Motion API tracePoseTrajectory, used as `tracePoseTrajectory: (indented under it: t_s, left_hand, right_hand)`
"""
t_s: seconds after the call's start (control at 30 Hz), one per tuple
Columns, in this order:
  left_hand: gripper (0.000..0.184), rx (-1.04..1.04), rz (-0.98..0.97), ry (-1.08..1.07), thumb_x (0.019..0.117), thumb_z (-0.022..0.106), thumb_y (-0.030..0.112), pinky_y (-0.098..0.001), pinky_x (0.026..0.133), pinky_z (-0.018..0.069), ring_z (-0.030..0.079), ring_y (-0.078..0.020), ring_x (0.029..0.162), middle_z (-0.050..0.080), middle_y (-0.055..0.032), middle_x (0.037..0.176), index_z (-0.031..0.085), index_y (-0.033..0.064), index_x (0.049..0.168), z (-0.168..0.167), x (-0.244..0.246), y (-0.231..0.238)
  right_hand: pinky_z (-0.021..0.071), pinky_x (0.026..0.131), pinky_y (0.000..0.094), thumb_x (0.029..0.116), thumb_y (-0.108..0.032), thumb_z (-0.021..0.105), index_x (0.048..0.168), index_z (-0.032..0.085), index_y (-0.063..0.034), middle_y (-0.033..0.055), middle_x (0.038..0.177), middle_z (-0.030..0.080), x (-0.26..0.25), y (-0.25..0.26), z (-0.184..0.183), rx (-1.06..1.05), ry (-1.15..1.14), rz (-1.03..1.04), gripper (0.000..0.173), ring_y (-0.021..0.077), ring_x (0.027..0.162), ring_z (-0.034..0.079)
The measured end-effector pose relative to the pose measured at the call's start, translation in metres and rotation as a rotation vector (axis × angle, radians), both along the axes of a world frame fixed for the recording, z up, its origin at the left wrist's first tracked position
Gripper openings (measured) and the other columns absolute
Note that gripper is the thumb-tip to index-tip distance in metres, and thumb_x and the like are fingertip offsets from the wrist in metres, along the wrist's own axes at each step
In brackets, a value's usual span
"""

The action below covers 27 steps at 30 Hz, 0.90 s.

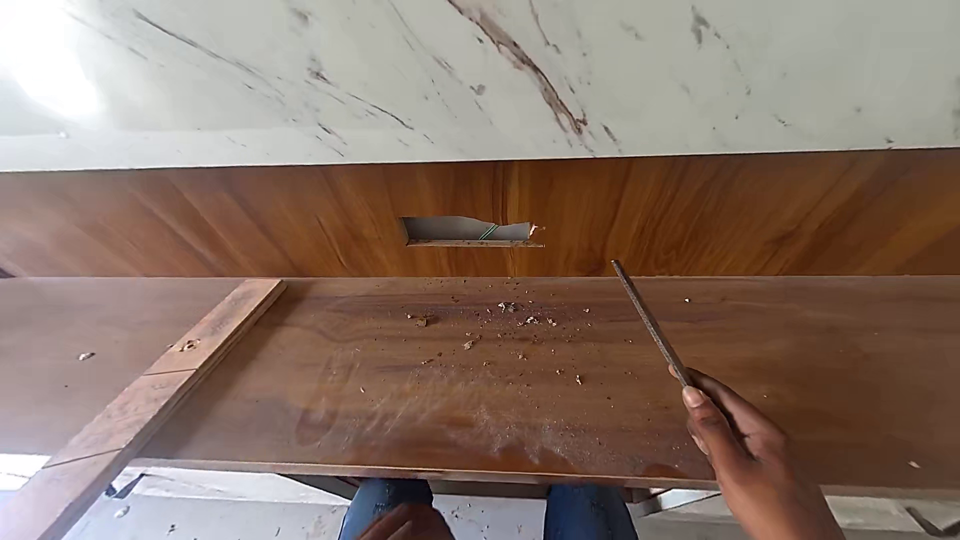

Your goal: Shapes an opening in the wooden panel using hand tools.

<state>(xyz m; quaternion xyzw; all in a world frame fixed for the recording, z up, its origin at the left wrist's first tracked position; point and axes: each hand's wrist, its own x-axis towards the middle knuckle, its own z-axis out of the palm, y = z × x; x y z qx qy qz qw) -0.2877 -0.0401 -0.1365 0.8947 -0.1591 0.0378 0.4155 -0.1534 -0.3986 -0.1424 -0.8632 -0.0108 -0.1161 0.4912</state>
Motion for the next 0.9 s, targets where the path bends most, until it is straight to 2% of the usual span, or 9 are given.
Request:
tracePoseTrajectory:
  t_s: [0.1, 0.17, 0.23, 0.3, 0.43, 0.5, 0.6, 0.73, 0.9]
  left_hand:
    - [0.025, 0.098, 0.015, -0.145, 0.1010, 0.066, 0.026, -0.0432, 0.100, 0.0542, 0.067, -0.0245, 0.114, 0.072, -0.0145, 0.114, 0.073, 0.0041, 0.111, 0.021, 0.021, 0.008]
    - [0.037, 0.247, 0.083, -0.253, 0.1000, 0.063, 0.036, -0.0462, 0.103, 0.0529, 0.063, -0.0253, 0.123, 0.069, -0.0111, 0.127, 0.071, 0.0082, 0.122, 0.034, 0.058, 0.011]
    - [0.059, 0.394, 0.160, -0.251, 0.0984, 0.060, 0.048, -0.0497, 0.113, 0.0450, 0.051, -0.0275, 0.140, 0.055, -0.0098, 0.149, 0.058, 0.0106, 0.143, 0.045, 0.114, 0.015]
    - [0.080, 0.481, 0.219, -0.196, 0.0962, 0.066, 0.051, -0.0539, 0.122, 0.0311, 0.032, -0.0340, 0.152, 0.036, -0.0169, 0.162, 0.039, 0.0050, 0.157, 0.051, 0.177, 0.019]
    - [0.101, 0.701, 0.377, -0.215, 0.0962, 0.057, 0.064, -0.0537, 0.126, 0.0153, 0.017, -0.0386, 0.156, 0.017, -0.0252, 0.168, 0.020, -0.0043, 0.161, 0.034, 0.264, 0.026]
    - [0.101, 0.773, 0.420, -0.255, 0.0954, 0.055, 0.067, -0.0548, 0.126, 0.0128, 0.020, -0.0394, 0.155, 0.023, -0.0263, 0.166, 0.024, -0.0056, 0.159, 0.018, 0.279, 0.030]
    - [0.094, 0.784, 0.434, -0.337, 0.0942, 0.056, 0.068, -0.0579, 0.124, 0.0181, 0.029, -0.0418, 0.151, 0.036, -0.0265, 0.159, 0.037, -0.0008, 0.155, 0.011, 0.283, 0.030]
    - [0.084, 0.759, 0.403, -0.356, 0.0942, 0.056, 0.067, -0.0627, 0.121, 0.0207, 0.030, -0.0476, 0.148, 0.038, -0.0279, 0.157, 0.047, 0.0086, 0.153, 0.012, 0.283, 0.015]
    - [0.082, 0.785, 0.371, -0.307, 0.0932, 0.056, 0.070, -0.0680, 0.118, 0.0207, 0.031, -0.0532, 0.145, 0.036, -0.0310, 0.156, 0.045, 0.0177, 0.156, 0.022, 0.285, -0.004]
  right_hand:
    - [0.0446, 0.049, 0.0339, 0.1020, -0.054, 0.047, 0.134, 0.067, -0.0192, -0.0038, 0.073, 0.058, -0.001, 0.006, 0.000, -0.056, -0.002, -0.057, 0.051, 0.0104, 0.054, 0.050]
    - [0.0462, 0.051, 0.0353, 0.1021, -0.052, 0.048, 0.134, 0.067, -0.0183, -0.0028, 0.076, 0.061, 0.000, 0.009, 0.002, -0.078, 0.003, -0.073, 0.051, 0.0107, 0.056, 0.052]
    - [0.0467, 0.053, 0.0366, 0.1025, -0.049, 0.048, 0.134, 0.067, -0.0172, -0.0012, 0.078, 0.063, 0.000, 0.012, 0.003, -0.094, 0.010, -0.096, 0.048, 0.0113, 0.058, 0.053]
    - [0.0460, 0.053, 0.0357, 0.1023, -0.049, 0.048, 0.133, 0.067, -0.0163, -0.0010, 0.077, 0.062, -0.001, 0.013, 0.002, -0.095, 0.016, -0.122, 0.049, 0.0111, 0.058, 0.052]
    - [0.0469, 0.055, 0.0337, 0.1021, -0.052, 0.048, 0.134, 0.067, -0.0133, 0.0003, 0.080, 0.063, 0.002, 0.013, 0.002, -0.088, 0.031, -0.155, 0.054, 0.0108, 0.060, 0.053]
    - [0.0484, 0.056, 0.0351, 0.1029, -0.051, 0.048, 0.136, 0.066, -0.0128, 0.0019, 0.083, 0.065, -0.001, 0.013, 0.001, -0.085, 0.041, -0.167, 0.053, 0.0119, 0.062, 0.055]
    - [0.0479, 0.055, 0.0359, 0.1036, -0.050, 0.049, 0.137, 0.065, -0.0138, 0.0018, 0.082, 0.065, -0.004, 0.017, 0.001, -0.087, 0.049, -0.186, 0.051, 0.0124, 0.060, 0.054]
    - [0.0493, 0.056, 0.0370, 0.1037, -0.049, 0.050, 0.136, 0.066, -0.0140, 0.0032, 0.085, 0.068, -0.005, 0.025, 0.008, -0.167, 0.067, -0.200, 0.050, 0.0123, 0.062, 0.057]
    - [0.0548, 0.062, 0.0439, 0.1019, -0.055, 0.048, 0.135, 0.068, -0.0175, 0.0047, 0.092, 0.074, -0.004, 0.033, 0.007, -0.272, 0.040, -0.265, 0.054, 0.0162, 0.071, 0.066]
